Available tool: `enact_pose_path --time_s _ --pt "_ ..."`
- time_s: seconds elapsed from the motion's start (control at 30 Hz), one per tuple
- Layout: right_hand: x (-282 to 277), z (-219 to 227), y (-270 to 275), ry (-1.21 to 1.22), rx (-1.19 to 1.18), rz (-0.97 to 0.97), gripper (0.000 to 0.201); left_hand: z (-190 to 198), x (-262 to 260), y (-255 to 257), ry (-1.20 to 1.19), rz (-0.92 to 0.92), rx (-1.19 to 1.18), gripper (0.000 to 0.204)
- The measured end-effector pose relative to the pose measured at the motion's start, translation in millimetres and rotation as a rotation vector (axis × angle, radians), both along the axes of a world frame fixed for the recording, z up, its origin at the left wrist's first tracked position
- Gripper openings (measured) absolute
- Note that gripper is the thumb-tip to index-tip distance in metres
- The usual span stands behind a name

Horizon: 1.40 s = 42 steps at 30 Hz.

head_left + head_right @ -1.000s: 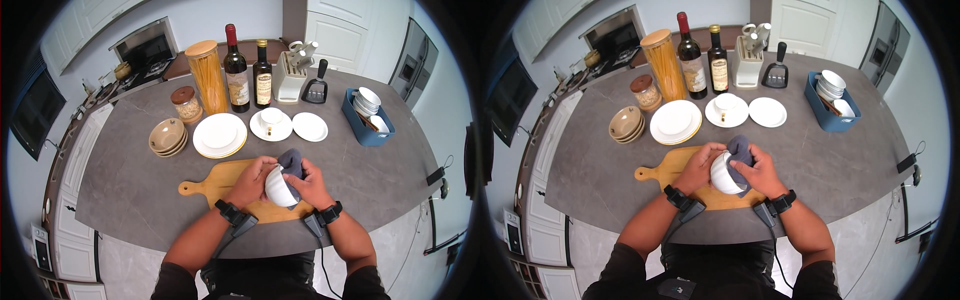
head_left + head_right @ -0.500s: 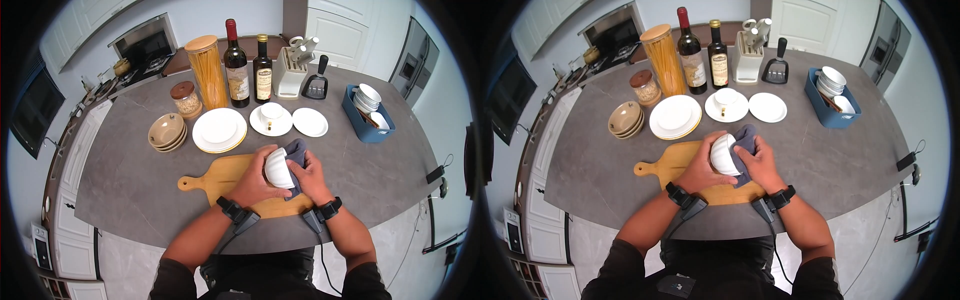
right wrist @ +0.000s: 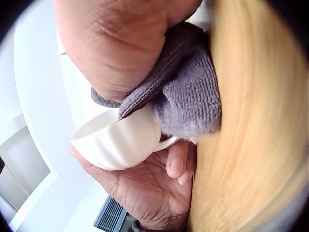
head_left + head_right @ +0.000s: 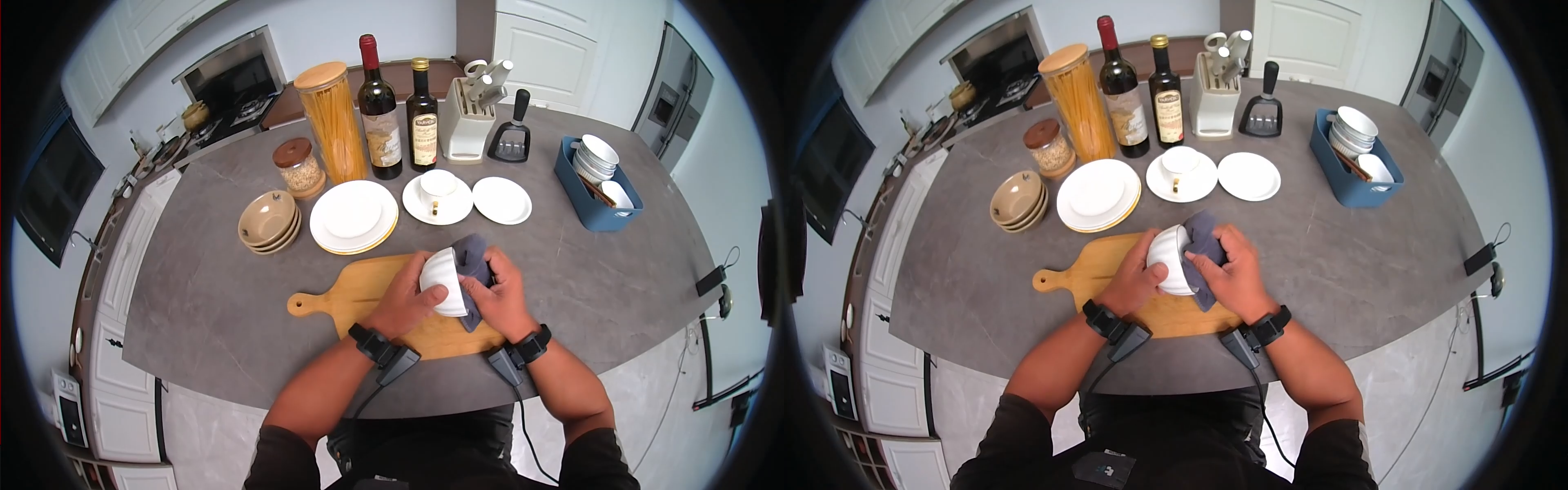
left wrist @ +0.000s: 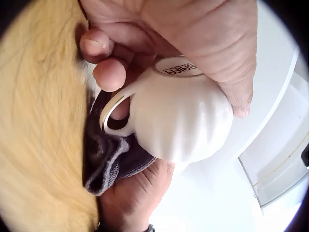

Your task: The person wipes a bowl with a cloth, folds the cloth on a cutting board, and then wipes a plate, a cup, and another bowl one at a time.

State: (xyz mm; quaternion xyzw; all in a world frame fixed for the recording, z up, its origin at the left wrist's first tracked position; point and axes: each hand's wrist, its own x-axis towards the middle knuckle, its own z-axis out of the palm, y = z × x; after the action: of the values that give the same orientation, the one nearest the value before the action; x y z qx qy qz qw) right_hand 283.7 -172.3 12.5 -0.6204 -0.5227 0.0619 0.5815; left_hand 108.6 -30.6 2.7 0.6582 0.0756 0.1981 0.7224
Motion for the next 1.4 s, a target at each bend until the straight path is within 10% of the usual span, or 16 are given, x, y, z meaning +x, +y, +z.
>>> enact_pose_path --time_s 0.63,0.9,1.4 --pt "-1.6 -16.8 7.5 0.251 0.056 0.009 0.031 7.4 -1.2 0.3 0.125 -0.052 -0.069 0.058" --pt "-2.1 -11.6 10.8 0.271 -0.011 -0.069 0.028 -4.7 13.7 -8.3 -0.14 -0.013 0.032 0.116" --pt "-0.3 -14.8 7.1 0.283 0.022 0.017 0.025 4.8 2.5 0.7 -0.019 -0.062 -0.182 0.08"
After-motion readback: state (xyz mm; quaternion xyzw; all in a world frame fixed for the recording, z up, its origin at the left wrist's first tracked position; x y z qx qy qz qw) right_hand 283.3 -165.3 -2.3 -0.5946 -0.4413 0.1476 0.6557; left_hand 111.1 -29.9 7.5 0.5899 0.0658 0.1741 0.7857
